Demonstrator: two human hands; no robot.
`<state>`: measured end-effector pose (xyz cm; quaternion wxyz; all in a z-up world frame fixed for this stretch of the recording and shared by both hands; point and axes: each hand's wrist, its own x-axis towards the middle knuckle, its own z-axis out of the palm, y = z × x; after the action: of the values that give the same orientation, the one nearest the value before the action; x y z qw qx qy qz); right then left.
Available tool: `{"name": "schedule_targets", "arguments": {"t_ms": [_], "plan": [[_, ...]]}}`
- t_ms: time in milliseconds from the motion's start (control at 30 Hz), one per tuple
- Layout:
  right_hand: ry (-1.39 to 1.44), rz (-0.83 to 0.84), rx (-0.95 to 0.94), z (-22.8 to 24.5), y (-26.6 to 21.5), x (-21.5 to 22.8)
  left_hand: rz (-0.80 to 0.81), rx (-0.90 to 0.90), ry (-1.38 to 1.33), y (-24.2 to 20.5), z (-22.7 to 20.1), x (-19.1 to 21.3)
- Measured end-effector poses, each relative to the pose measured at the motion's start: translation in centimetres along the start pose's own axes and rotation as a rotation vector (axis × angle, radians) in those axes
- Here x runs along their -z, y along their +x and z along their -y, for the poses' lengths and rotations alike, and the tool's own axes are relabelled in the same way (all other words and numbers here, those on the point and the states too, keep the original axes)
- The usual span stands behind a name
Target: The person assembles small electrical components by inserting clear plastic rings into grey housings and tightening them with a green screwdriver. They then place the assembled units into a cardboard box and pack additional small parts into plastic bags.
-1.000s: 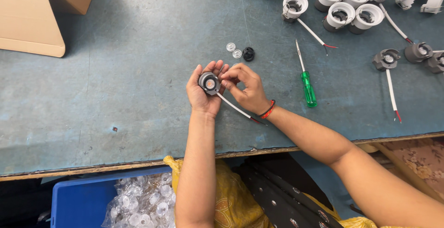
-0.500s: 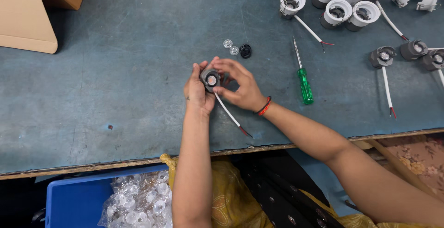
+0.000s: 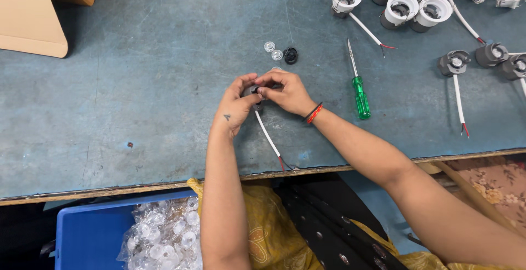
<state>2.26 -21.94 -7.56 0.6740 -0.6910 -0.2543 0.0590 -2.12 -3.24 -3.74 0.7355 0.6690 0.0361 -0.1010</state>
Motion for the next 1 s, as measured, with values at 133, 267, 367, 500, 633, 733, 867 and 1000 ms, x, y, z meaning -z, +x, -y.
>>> {"name": "schedule_targets", "arguments": {"t_ms": [133,267,367,500,633,733,867,1000], "plan": [[0.013,0.037,-0.033,0.4,-0.1,-0.1,-0.009,-0.004,-0.05,0.4,0.0,-0.1],[0.136,0.09,-0.138,0.7,0.1,0.0,-0.064,0.001,-0.103,0.7,0.1,-0.4],[0.246,0.098,-0.159,0.5,0.2,0.2,-0.067,0.029,-0.108,0.6,0.1,-0.5],[0.262,0.048,-0.184,-0.1,0.1,0.1,-0.04,0.012,0.097,0.5,-0.2,0.1],[0.138,0.049,-0.183,-0.6,0.0,-0.2,-0.092,0.04,0.132,0.4,-0.2,0.6],[0.199,0.152,-0.18,-0.3,0.2,0.1,-0.167,-0.046,0.37,0.5,0.1,0.5],[0.174,0.159,-0.223,0.6,0.3,0.3,-0.174,-0.145,0.609,0.4,0.2,0.5],[0.184,0.175,-0.226,1.1,0.3,0.3,-0.14,-0.227,0.608,0.2,0.0,0.5]]}}
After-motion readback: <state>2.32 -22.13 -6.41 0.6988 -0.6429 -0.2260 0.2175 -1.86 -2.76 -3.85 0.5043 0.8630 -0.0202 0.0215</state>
